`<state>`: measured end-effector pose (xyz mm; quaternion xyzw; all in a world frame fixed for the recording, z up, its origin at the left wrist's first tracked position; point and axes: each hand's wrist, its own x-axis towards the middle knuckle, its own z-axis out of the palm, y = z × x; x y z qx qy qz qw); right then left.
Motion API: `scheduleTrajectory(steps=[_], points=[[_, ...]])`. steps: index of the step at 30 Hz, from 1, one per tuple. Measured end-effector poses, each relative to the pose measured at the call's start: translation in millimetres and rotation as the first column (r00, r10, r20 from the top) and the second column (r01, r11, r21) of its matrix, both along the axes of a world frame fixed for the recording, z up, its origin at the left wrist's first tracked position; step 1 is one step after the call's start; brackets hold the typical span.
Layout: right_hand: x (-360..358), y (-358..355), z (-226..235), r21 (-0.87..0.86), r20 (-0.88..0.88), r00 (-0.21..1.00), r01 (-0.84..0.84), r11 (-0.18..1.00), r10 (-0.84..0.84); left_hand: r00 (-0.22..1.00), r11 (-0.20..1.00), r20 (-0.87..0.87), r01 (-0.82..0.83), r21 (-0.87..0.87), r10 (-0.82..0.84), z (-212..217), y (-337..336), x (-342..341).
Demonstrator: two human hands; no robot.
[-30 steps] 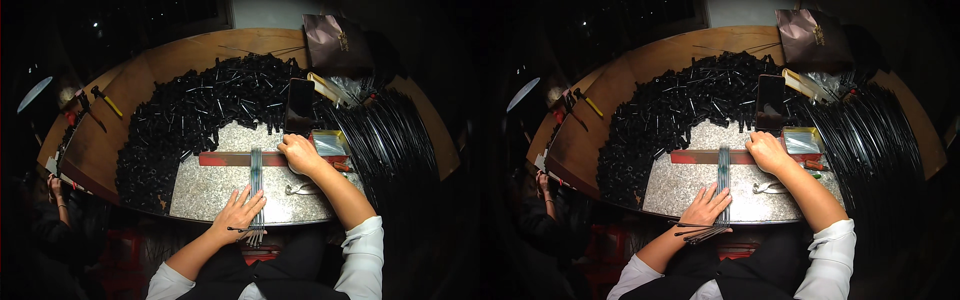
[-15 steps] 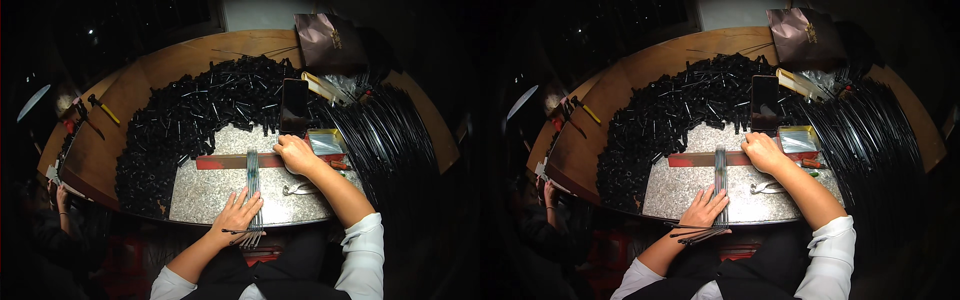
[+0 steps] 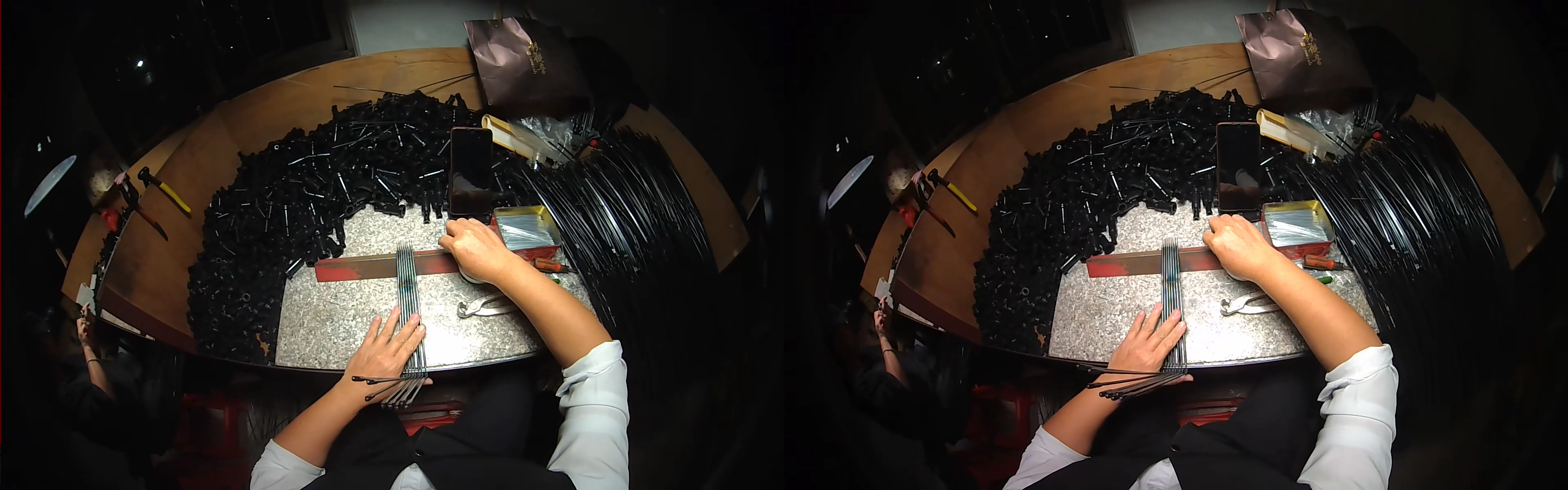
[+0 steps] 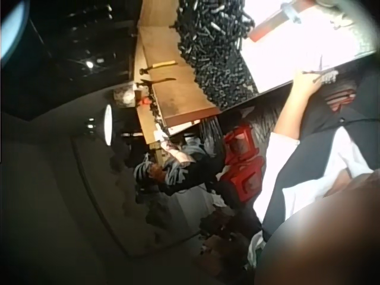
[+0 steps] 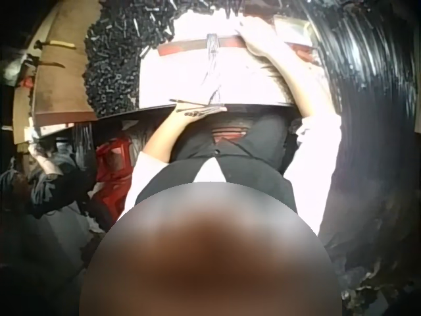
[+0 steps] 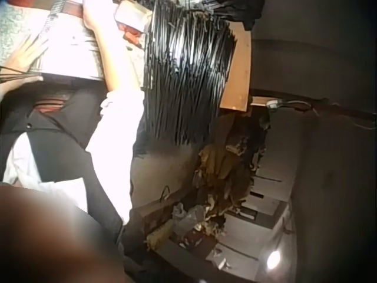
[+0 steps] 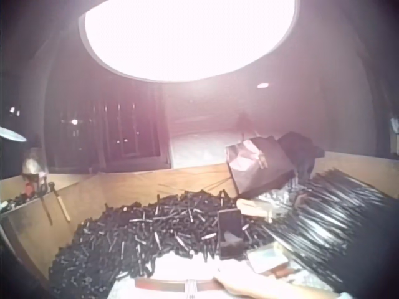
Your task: Assembling hairbrushes by inserting bundles of bristles into base components and securing them using pliers and a hammer.
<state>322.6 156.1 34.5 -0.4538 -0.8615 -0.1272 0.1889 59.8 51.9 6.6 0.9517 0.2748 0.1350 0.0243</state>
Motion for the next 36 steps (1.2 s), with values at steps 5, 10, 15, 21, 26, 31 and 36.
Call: scheduleTrajectory(steps=[5,10,15,21,26,31,36], points=[[1,-1,2,-0.001,-0.019,1.000,-0.004,1.000,0.004,1.000,0.999,-0.006,0.005,0.037,-0.005,0,0,1],[-1,2,0,0.000,-0.011,1.000,-0.011,1.000,0.011,1.000,1.000,-0.025,0.002,0.019,-0.002,5,-2,1],[1,3,-3,0.004,-0.008,1.000,-0.018,1.000,0.018,1.000,1.000,-0.024,-0.001,-0.001,0.001,5,-2,2],[-1,2,0,-0.011,-0.010,1.000,-0.010,1.000,0.010,1.000,1.000,-0.018,0.002,0.021,-0.002,5,-2,2],[-4,6,-1,-0.017,-0.001,0.999,-0.053,0.998,0.053,1.000,1.000,-0.011,0.000,0.018,0.000,5,-2,3],[-7,13,0,-0.001,0.029,0.995,-0.091,0.996,0.091,1.000,1.000,-0.007,-0.002,0.005,0.002,1,-1,1],[-8,16,4,0.009,0.031,0.994,-0.106,0.994,0.106,1.000,1.000,-0.007,-0.013,-0.020,0.013,1,-2,0]])
